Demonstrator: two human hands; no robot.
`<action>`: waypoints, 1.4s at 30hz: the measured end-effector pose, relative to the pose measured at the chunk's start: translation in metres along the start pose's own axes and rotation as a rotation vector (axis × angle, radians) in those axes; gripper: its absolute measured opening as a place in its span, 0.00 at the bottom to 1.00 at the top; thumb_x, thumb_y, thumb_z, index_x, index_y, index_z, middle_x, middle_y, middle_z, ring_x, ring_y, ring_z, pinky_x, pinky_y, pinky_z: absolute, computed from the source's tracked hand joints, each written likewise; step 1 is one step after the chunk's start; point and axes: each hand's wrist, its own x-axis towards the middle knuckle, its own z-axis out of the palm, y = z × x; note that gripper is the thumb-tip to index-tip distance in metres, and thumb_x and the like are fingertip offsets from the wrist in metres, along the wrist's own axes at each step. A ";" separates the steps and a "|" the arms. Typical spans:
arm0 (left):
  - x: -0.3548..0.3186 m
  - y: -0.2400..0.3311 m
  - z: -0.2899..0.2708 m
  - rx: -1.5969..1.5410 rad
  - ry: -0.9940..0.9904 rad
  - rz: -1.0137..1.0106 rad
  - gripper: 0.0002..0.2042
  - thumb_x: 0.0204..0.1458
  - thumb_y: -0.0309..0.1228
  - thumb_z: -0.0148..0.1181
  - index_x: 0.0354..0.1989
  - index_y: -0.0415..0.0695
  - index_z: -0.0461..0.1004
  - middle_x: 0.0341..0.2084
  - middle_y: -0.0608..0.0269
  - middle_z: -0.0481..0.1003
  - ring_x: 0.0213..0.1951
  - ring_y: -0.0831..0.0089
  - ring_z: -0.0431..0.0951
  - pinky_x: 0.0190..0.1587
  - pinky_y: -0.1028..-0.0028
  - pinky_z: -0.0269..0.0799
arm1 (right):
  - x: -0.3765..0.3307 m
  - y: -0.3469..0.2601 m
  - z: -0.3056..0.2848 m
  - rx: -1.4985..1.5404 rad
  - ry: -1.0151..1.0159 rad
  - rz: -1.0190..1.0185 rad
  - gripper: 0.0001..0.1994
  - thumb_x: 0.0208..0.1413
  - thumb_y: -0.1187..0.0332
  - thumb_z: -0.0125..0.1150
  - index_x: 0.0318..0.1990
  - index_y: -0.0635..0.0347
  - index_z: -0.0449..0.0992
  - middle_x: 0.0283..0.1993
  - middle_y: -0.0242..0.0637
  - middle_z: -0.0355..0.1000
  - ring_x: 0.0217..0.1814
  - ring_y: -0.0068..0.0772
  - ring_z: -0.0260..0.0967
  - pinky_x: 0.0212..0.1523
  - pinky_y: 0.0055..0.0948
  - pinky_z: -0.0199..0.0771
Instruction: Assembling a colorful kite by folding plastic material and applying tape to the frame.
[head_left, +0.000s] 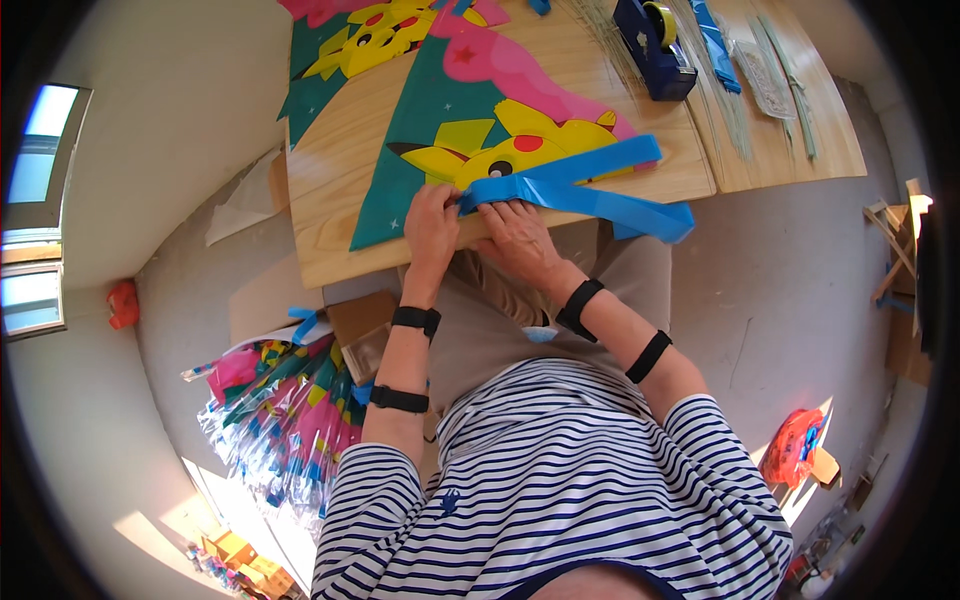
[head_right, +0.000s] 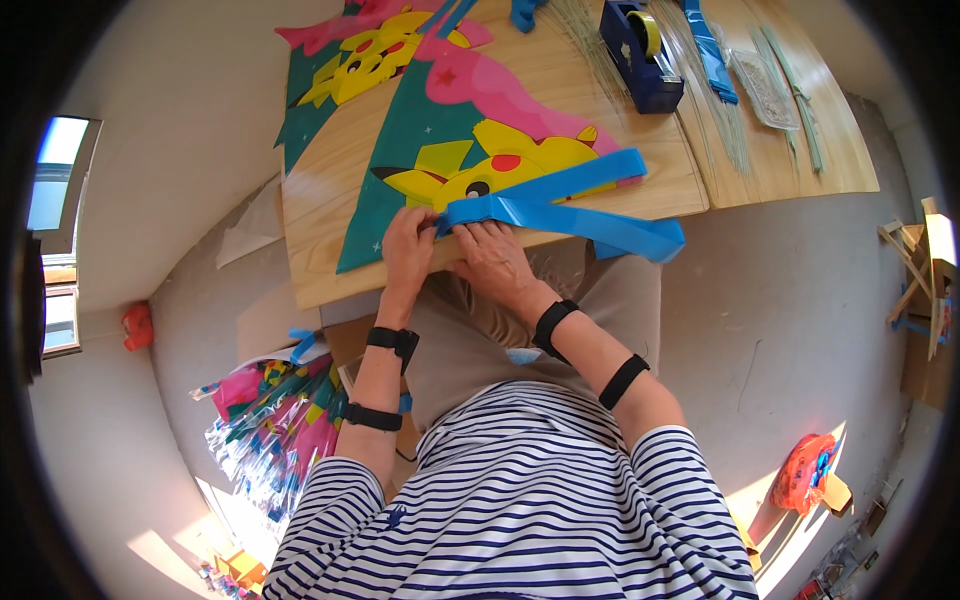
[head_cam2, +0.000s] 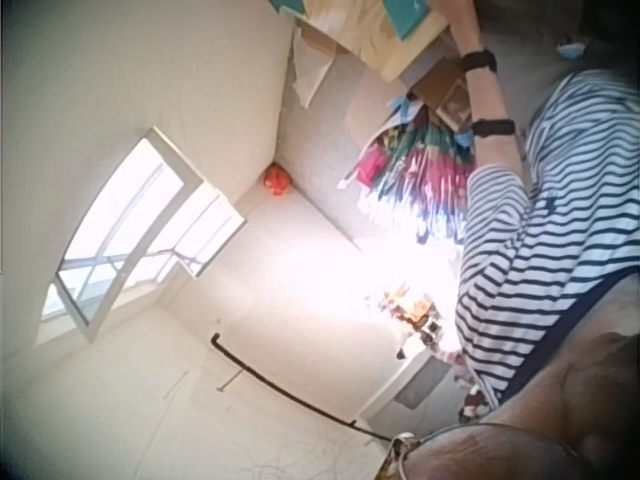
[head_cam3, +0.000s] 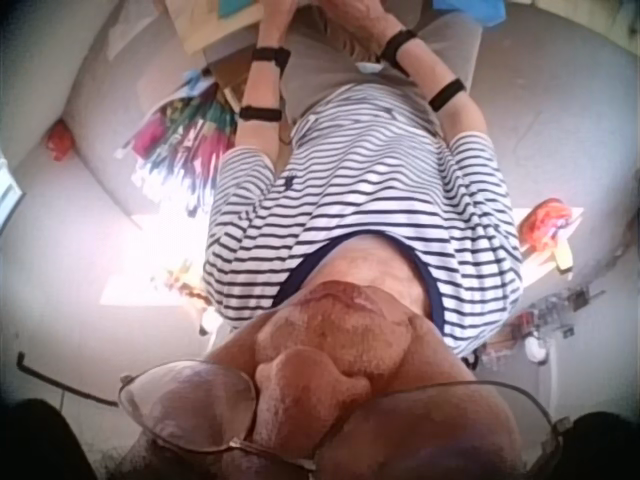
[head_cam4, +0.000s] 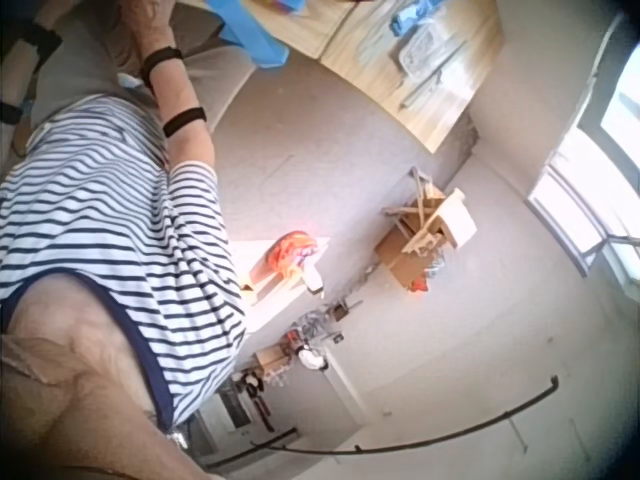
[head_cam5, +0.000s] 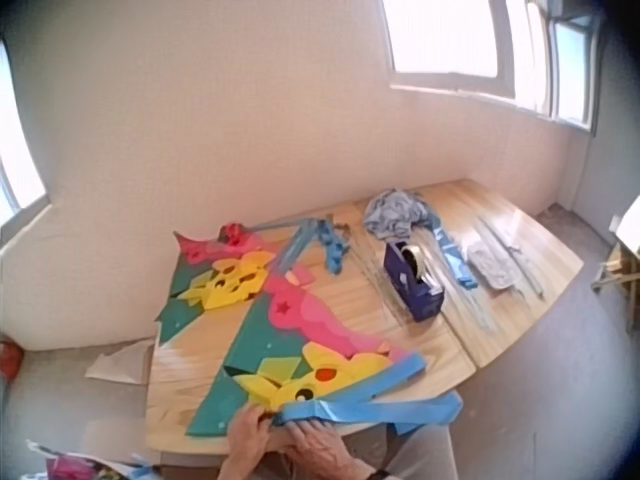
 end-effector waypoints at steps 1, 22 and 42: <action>0.000 0.001 0.000 -0.004 -0.004 -0.009 0.06 0.53 0.21 0.60 0.36 0.43 0.79 0.34 0.57 0.76 0.42 0.54 0.78 0.43 0.58 0.73 | 0.002 0.000 0.000 0.006 0.061 0.011 0.37 0.50 0.58 0.73 0.66 0.64 0.67 0.63 0.51 0.70 0.67 0.56 0.65 0.65 0.49 0.65; -0.001 0.001 0.000 -0.036 -0.032 -0.073 0.08 0.48 0.20 0.64 0.37 0.44 0.79 0.34 0.60 0.76 0.42 0.57 0.78 0.44 0.61 0.73 | 0.041 0.135 -0.131 1.478 0.640 0.821 0.17 0.66 0.71 0.61 0.59 0.68 0.73 0.46 0.49 0.79 0.49 0.43 0.80 0.54 0.38 0.82; 0.000 -0.001 -0.003 -0.017 -0.029 -0.002 0.09 0.48 0.17 0.64 0.39 0.39 0.79 0.33 0.57 0.77 0.35 0.64 0.80 0.41 0.68 0.75 | -0.008 0.226 -0.205 0.903 0.651 1.030 0.11 0.53 0.68 0.76 0.26 0.54 0.76 0.26 0.28 0.73 0.23 0.20 0.65 0.25 0.26 0.65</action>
